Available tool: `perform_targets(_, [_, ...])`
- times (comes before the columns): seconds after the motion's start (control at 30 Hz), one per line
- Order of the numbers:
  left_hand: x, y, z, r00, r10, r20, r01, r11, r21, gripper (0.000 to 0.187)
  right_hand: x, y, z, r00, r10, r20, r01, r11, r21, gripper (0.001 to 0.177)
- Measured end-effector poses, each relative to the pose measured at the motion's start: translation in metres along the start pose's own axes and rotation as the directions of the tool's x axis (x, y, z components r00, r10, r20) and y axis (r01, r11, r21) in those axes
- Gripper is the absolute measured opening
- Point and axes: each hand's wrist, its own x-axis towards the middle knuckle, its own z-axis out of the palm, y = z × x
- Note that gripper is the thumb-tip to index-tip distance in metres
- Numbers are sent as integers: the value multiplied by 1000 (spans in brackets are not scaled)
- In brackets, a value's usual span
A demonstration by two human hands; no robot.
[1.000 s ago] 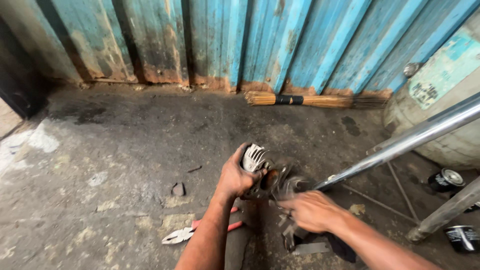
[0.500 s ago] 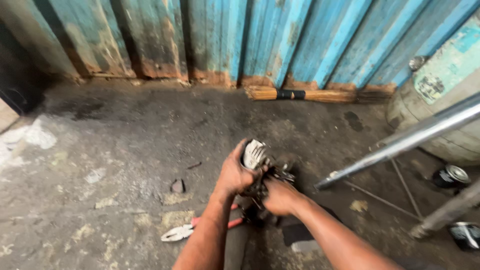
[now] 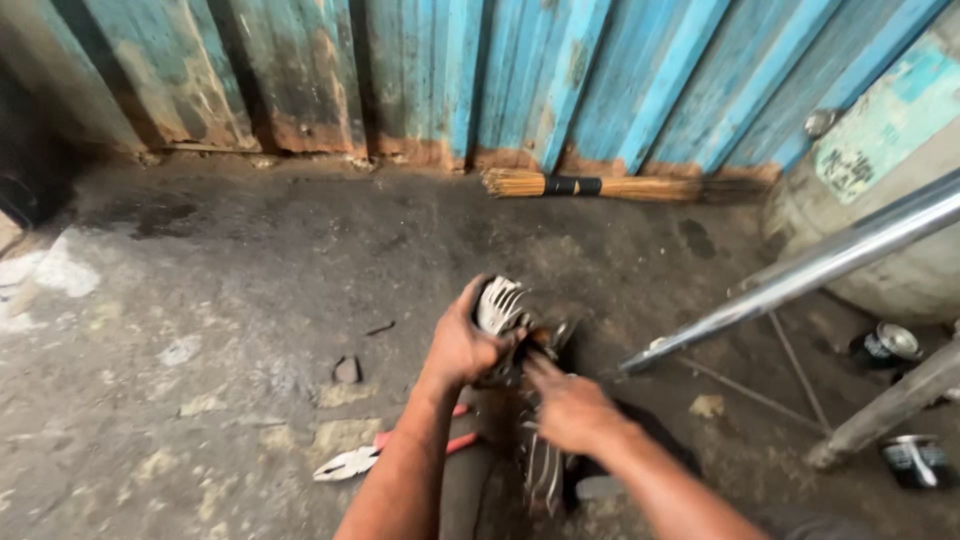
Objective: The person scrubs the inside of a metal engine cylinder head using a small brush and a cloth. They rotate the part to access different areas and repeatedly wipe the interior surfaces.
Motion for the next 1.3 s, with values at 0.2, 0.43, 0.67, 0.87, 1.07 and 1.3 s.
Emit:
perform_targets(0.2, [2,2,-1,999,31,-28,-31,999,22,87,38,-22,-18,971,176,163,-177,984,-6,51])
perform_targets(0.43, [0,13,-6,998,-50,-33,51,998,41,92,4,33,-1,972,-218,93,167,910,380,67])
perform_targets(0.67, [-3,10,-13,999,-42,4,41,992,116,106,-60,-10,-49,860,-192,472,29,943,331,44])
perform_targets(0.87, [3,17,-13,994,-107,14,107,994,11,103,-35,16,-72,872,477,108,-486,817,311,27])
perform_targets(1.07, [28,28,-33,972,-228,63,209,953,218,107,-29,26,-45,891,351,287,-404,902,152,27])
perform_targets(1.3, [22,8,-46,959,-206,193,189,977,100,99,-22,24,-22,931,347,114,-341,937,-74,41])
